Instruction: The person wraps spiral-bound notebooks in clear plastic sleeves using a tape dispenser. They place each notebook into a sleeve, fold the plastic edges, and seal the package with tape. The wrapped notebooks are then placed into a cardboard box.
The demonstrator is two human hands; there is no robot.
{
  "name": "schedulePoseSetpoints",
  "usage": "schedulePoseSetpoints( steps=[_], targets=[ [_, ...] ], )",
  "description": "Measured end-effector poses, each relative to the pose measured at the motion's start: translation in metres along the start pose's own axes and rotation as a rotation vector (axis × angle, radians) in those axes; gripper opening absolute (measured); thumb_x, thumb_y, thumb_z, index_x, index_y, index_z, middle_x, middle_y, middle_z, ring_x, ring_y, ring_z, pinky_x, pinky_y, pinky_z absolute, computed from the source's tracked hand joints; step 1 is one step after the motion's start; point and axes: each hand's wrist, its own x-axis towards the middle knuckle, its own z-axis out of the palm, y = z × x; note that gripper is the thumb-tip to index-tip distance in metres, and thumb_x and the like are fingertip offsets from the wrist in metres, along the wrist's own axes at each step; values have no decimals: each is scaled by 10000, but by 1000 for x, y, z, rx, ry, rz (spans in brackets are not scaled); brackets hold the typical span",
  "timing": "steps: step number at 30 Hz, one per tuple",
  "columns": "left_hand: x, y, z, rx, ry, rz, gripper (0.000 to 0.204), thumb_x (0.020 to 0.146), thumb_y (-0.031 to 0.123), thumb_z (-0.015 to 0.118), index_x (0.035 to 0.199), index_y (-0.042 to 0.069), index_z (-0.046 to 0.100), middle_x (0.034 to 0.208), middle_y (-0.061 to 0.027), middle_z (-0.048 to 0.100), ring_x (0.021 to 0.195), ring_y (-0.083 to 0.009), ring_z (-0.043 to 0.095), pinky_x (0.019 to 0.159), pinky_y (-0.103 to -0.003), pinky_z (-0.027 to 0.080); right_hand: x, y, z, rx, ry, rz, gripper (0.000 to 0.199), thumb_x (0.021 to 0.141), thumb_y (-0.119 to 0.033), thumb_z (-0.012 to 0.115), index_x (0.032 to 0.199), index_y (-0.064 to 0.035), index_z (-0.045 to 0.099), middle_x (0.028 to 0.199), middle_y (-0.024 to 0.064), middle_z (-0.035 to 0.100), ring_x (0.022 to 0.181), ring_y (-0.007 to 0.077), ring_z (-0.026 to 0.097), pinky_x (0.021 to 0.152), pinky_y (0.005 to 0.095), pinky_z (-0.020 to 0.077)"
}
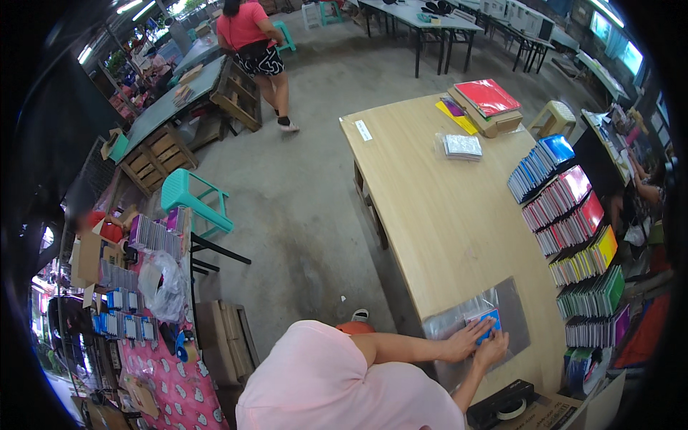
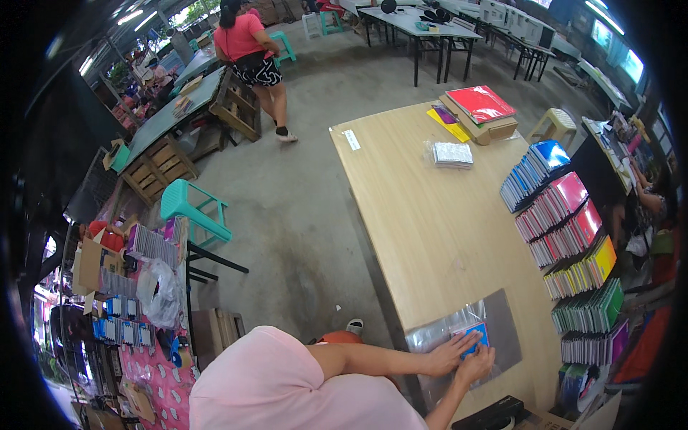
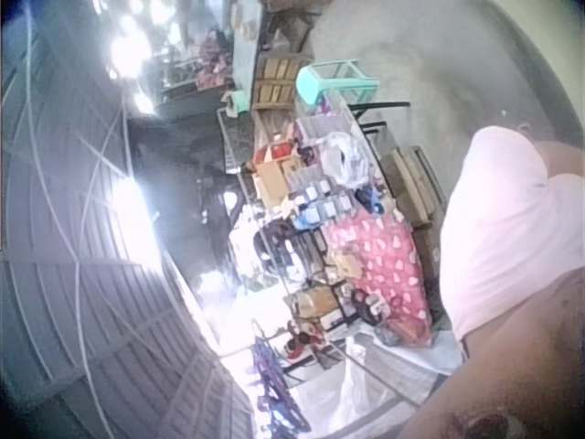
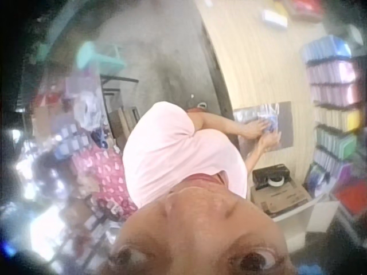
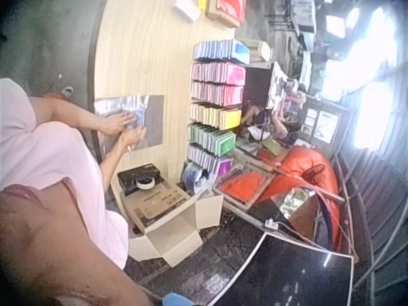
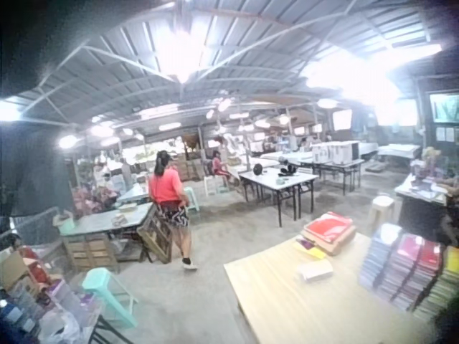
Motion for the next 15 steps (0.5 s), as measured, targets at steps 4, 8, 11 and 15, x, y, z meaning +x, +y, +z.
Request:
schedulePoseSetpoints(
  steps=[4,8,11,15],
  targets=[
    [2,-2,9,9,69,-3,672,746,259,569,1328,-59,462,1536,-271,63,1441,-385,6,1159,-505,12,-2,-2,0,-59,-37,23,47,720,-17,608,761,-1,624,777,141,542,738,350,575,626,464,445],
    [6,-7,36,-39,285,4,775,734,253,576,1395,-78,344,1545,-257,-22,1437,-389,-68,1159,-494,-23,-2,-4,0,-145,-113,-66,108,777,-63,603,858,-1,634,902,145,546,883,343,563,700,458,478],
    [-5,-14,-11,63,83,79,660,727,265,624,1294,-51,505,1449,-302,305,1392,-354,260,1127,-467,219,-4,-19,-12,-230,-267,-103,257,803,-109,625,1029,14,613,1103,177,516,1050,349,516,780,445,498],
    [-44,-76,-200,-641,82,-194,200,769,160,621,889,16,691,739,-146,674,718,-221,658,651,-394,526,-15,-29,-23,-315,-361,-87,571,775,-188,721,1244,46,494,1278,224,429,1197,375,432,904,436,475]
  ],
)
